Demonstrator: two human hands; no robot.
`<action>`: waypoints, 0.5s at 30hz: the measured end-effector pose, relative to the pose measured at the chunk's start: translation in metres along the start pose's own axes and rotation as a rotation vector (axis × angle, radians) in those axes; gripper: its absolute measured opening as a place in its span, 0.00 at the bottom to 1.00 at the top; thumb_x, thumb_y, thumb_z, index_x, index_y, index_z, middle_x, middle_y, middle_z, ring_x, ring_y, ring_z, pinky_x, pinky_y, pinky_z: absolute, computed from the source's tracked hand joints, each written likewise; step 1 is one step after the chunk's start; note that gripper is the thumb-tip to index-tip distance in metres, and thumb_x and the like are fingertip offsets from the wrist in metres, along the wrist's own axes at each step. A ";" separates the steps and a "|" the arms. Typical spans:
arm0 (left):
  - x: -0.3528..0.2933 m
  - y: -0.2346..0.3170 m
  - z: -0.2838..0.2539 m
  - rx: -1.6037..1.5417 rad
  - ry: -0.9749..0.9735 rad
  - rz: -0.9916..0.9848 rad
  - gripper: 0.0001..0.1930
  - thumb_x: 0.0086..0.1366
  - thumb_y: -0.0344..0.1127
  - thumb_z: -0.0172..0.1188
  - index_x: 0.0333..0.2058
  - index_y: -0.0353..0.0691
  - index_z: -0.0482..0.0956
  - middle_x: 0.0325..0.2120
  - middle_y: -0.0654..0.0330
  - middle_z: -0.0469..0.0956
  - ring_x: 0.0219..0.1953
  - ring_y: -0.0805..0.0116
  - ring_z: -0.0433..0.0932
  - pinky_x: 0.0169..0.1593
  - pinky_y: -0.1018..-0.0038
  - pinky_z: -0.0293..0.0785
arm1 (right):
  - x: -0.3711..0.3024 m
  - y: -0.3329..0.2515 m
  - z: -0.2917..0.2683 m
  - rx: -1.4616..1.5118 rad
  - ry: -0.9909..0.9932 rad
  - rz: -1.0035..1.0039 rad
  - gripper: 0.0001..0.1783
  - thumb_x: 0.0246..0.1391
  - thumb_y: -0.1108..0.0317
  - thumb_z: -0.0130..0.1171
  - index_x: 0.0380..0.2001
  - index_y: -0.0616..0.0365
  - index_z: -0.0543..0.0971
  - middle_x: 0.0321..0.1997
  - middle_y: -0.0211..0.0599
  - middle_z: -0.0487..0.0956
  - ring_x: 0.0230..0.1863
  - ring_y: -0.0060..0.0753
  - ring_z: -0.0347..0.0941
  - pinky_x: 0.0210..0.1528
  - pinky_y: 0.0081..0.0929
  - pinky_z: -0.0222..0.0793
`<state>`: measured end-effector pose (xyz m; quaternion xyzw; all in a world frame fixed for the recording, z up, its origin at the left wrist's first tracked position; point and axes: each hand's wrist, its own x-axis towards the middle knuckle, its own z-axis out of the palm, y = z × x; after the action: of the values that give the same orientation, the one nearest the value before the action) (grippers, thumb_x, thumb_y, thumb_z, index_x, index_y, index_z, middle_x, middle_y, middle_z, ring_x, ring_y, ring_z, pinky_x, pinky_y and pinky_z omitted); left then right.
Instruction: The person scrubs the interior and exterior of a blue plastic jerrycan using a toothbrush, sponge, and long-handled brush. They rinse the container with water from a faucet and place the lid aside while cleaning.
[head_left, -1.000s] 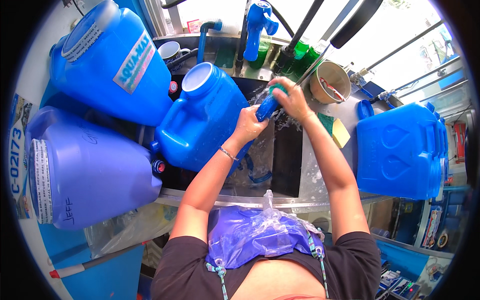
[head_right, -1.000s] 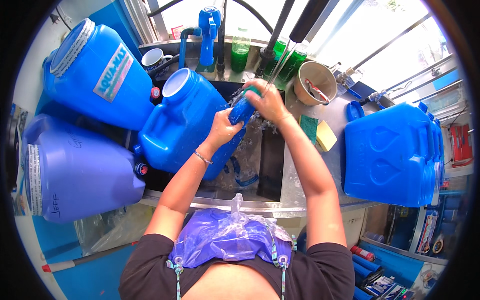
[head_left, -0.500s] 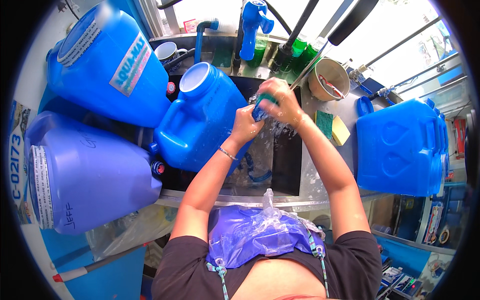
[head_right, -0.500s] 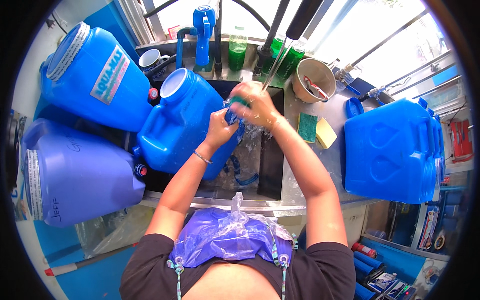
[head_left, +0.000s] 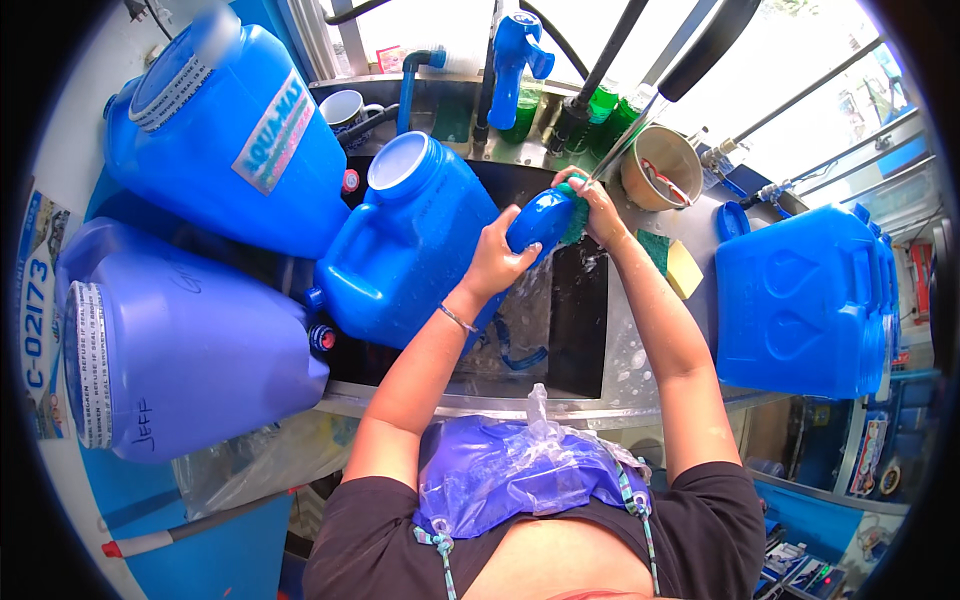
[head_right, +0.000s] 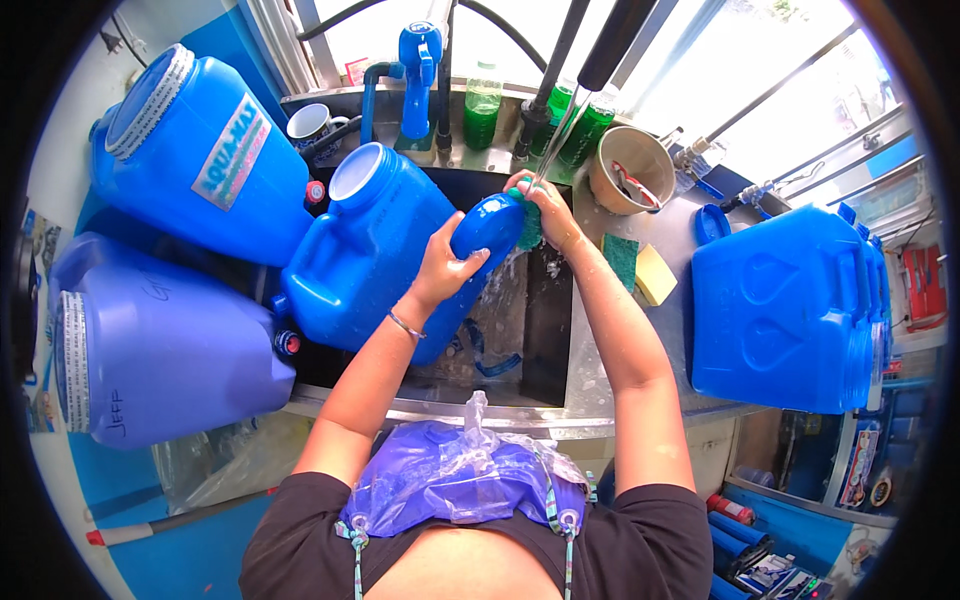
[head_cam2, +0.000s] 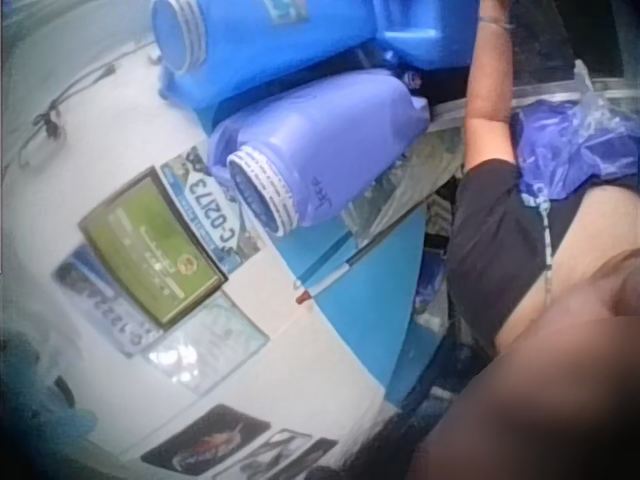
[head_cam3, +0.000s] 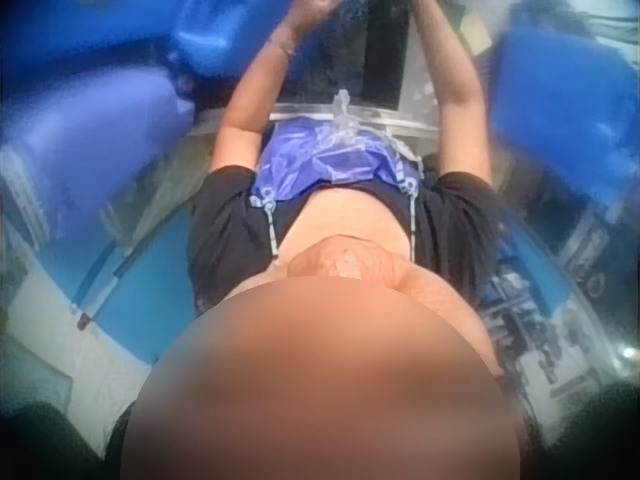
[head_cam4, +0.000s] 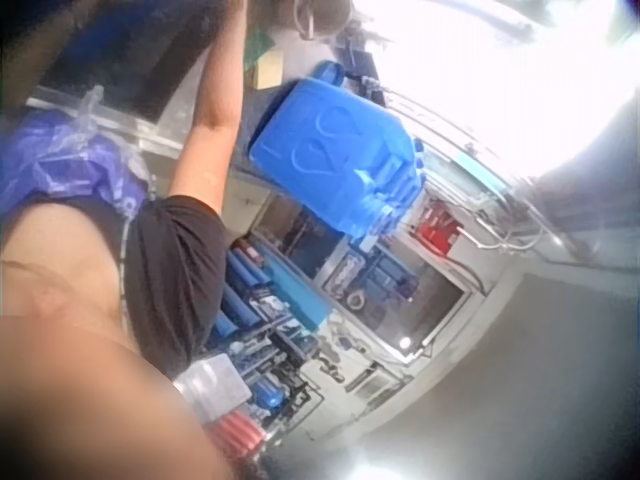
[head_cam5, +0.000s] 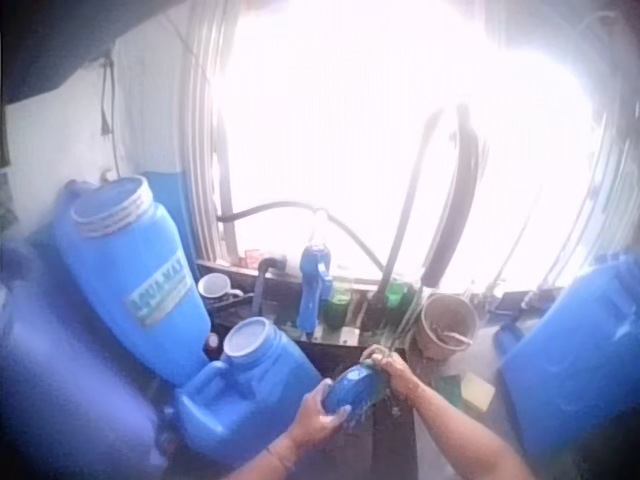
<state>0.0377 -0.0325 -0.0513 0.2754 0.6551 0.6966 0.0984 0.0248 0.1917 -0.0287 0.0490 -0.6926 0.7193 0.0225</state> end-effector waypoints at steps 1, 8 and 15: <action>0.002 0.000 -0.006 -0.082 -0.041 -0.042 0.25 0.54 0.32 0.70 0.49 0.33 0.74 0.39 0.58 0.79 0.40 0.74 0.76 0.46 0.73 0.73 | -0.001 -0.004 -0.002 -0.034 -0.008 0.026 0.21 0.55 0.49 0.57 0.39 0.57 0.76 0.34 0.29 0.77 0.37 0.21 0.71 0.45 0.21 0.67; 0.005 -0.004 -0.024 -0.404 -0.267 -0.354 0.29 0.50 0.30 0.71 0.52 0.34 0.73 0.45 0.58 0.79 0.46 0.70 0.77 0.53 0.70 0.73 | -0.020 -0.059 0.029 -0.713 0.085 -0.146 0.16 0.54 0.55 0.60 0.35 0.57 0.77 0.32 0.40 0.79 0.35 0.33 0.75 0.42 0.26 0.68; -0.001 -0.007 0.003 0.081 -0.041 -0.042 0.08 0.53 0.29 0.66 0.31 0.33 0.80 0.24 0.64 0.79 0.28 0.79 0.73 0.33 0.72 0.73 | -0.012 -0.049 0.039 -0.455 0.117 -0.169 0.15 0.55 0.54 0.60 0.37 0.54 0.79 0.37 0.35 0.80 0.40 0.32 0.75 0.49 0.29 0.68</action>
<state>0.0382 -0.0298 -0.0587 0.2796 0.6864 0.6614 0.1154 0.0435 0.1550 0.0202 0.0587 -0.8277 0.5421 0.1328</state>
